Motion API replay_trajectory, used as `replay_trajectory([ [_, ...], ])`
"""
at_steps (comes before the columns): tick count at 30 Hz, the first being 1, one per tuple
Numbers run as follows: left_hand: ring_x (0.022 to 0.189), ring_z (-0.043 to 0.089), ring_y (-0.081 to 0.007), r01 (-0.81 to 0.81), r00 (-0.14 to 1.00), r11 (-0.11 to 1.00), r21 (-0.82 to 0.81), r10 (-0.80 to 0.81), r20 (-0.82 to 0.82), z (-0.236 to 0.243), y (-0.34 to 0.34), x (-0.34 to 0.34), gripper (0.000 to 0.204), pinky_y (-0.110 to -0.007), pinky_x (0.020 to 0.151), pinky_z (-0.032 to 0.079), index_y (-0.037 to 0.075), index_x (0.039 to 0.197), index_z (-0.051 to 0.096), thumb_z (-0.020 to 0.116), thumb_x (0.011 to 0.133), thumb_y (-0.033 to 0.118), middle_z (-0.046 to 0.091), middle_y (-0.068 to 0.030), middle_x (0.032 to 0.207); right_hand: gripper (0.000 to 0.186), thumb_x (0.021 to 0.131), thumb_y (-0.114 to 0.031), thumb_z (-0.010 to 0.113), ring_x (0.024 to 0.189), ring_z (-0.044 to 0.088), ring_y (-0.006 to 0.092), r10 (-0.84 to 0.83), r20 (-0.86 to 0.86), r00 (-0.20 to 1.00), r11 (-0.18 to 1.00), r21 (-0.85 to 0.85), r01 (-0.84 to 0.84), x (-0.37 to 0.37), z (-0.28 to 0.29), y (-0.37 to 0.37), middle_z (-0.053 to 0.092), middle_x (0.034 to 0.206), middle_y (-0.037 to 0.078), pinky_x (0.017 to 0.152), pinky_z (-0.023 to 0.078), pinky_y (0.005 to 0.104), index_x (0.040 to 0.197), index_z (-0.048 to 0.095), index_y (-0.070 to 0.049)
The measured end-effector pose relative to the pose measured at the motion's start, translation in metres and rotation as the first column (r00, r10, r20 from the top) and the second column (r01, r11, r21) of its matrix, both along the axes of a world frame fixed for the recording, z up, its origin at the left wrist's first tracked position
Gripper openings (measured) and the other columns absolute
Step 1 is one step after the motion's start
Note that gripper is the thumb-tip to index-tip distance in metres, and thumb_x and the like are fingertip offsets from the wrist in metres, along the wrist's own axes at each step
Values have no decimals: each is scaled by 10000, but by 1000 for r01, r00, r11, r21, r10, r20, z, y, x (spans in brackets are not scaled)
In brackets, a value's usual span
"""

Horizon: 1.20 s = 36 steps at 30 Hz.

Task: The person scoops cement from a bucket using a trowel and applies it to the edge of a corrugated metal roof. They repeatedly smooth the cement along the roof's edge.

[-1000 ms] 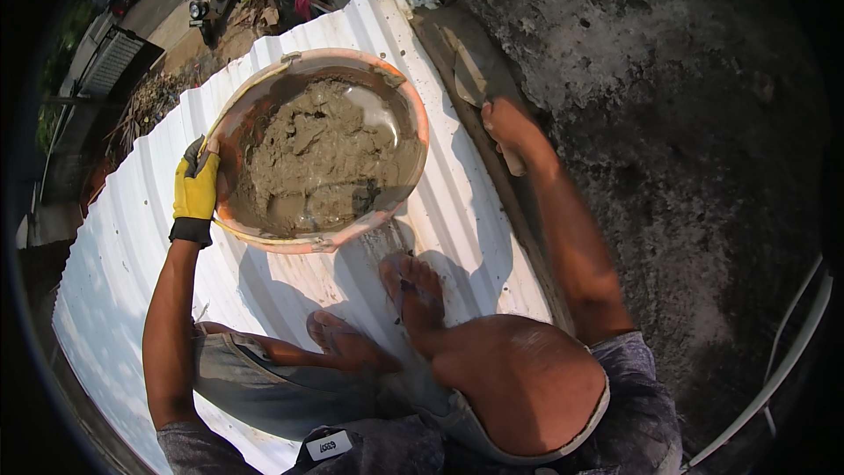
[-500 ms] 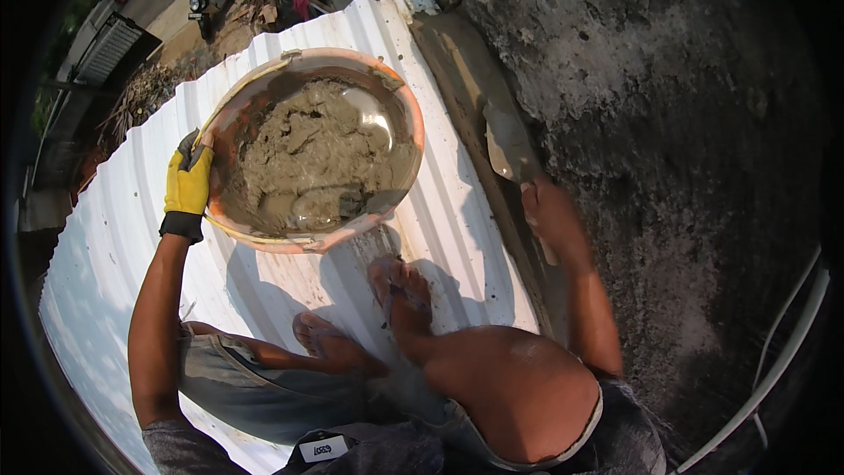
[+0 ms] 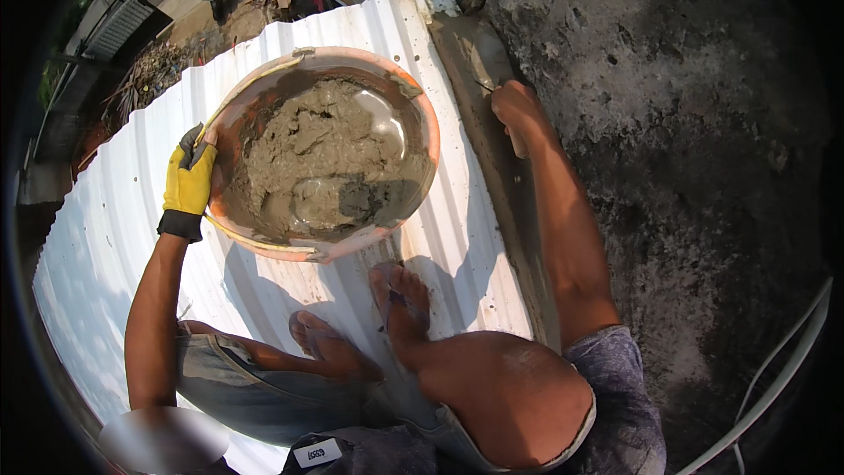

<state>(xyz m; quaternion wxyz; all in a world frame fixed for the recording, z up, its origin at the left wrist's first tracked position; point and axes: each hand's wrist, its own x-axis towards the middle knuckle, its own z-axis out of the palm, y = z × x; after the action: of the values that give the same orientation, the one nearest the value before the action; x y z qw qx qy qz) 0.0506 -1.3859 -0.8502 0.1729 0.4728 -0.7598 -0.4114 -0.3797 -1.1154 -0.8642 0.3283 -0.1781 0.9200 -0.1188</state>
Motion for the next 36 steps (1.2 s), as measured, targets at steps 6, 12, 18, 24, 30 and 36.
replay_trajectory([
  [6, 932, 566, -120, 7, 1000, 1000, -10, -6, 23, -1, -3, 6, 412, -259, 848, 467, -25, 1222, 591, 629, 947, 280, 651, -70, 1025, 250, 823, -146, 562, 641, 668, 350, 90, 3, 996, 989, 115, -90, 7, -7, 12, 680, 820, 220, 591, 502, 458, 943, 662, 49],
  [12, 923, 605, -163, 104, 992, 988, -116, -94, 86, -1, -12, 1, 399, -300, 839, 485, -22, 1213, 599, 612, 956, 284, 671, -112, 1033, 307, 872, -188, 500, 541, 641, 316, 41, -10, 999, 993, 111, -40, 26, -7, 63, 633, 702, 219, 503, 488, 467, 896, 627, 91],
  [18, 936, 604, -167, 128, 988, 975, -180, -110, 108, -20, -29, 24, 389, -295, 850, 480, -13, 1213, 603, 608, 956, 279, 671, -118, 1043, 351, 957, -247, 455, 560, 639, 322, -3, 3, 1000, 981, 193, 3, 73, -1, 140, 643, 741, 236, 548, 499, 463, 978, 592, 74],
  [24, 957, 590, -145, 56, 998, 991, -120, -55, 14, -17, -20, 12, 410, -277, 862, 473, -21, 1214, 600, 624, 947, 290, 666, -102, 1053, 337, 958, -246, 464, 682, 645, 394, -32, -90, 995, 954, 295, 57, 161, 58, 253, 658, 806, 253, 637, 509, 485, 969, 622, 51],
  [30, 952, 571, -125, -11, 999, 999, -39, 12, 37, -8, -5, 14, 448, -260, 866, 467, -27, 1236, 576, 649, 940, 302, 646, -70, 1061, 326, 959, -246, 473, 803, 651, 465, 133, -278, 951, 990, 85, -113, 139, 45, 175, 673, 871, 270, 725, 519, 507, 960, 652, 28],
  [36, 955, 575, -130, -13, 1000, 999, -34, 13, 1, 0, -1, -3, 444, -264, 866, 469, -34, 1235, 572, 644, 942, 292, 647, -81, 1059, 291, 893, -139, 508, 1047, 626, 421, 100, -172, 980, 990, 113, -81, 38, -1, 19, 635, 1108, 278, 842, 516, 465, 1055, 675, 36],
])
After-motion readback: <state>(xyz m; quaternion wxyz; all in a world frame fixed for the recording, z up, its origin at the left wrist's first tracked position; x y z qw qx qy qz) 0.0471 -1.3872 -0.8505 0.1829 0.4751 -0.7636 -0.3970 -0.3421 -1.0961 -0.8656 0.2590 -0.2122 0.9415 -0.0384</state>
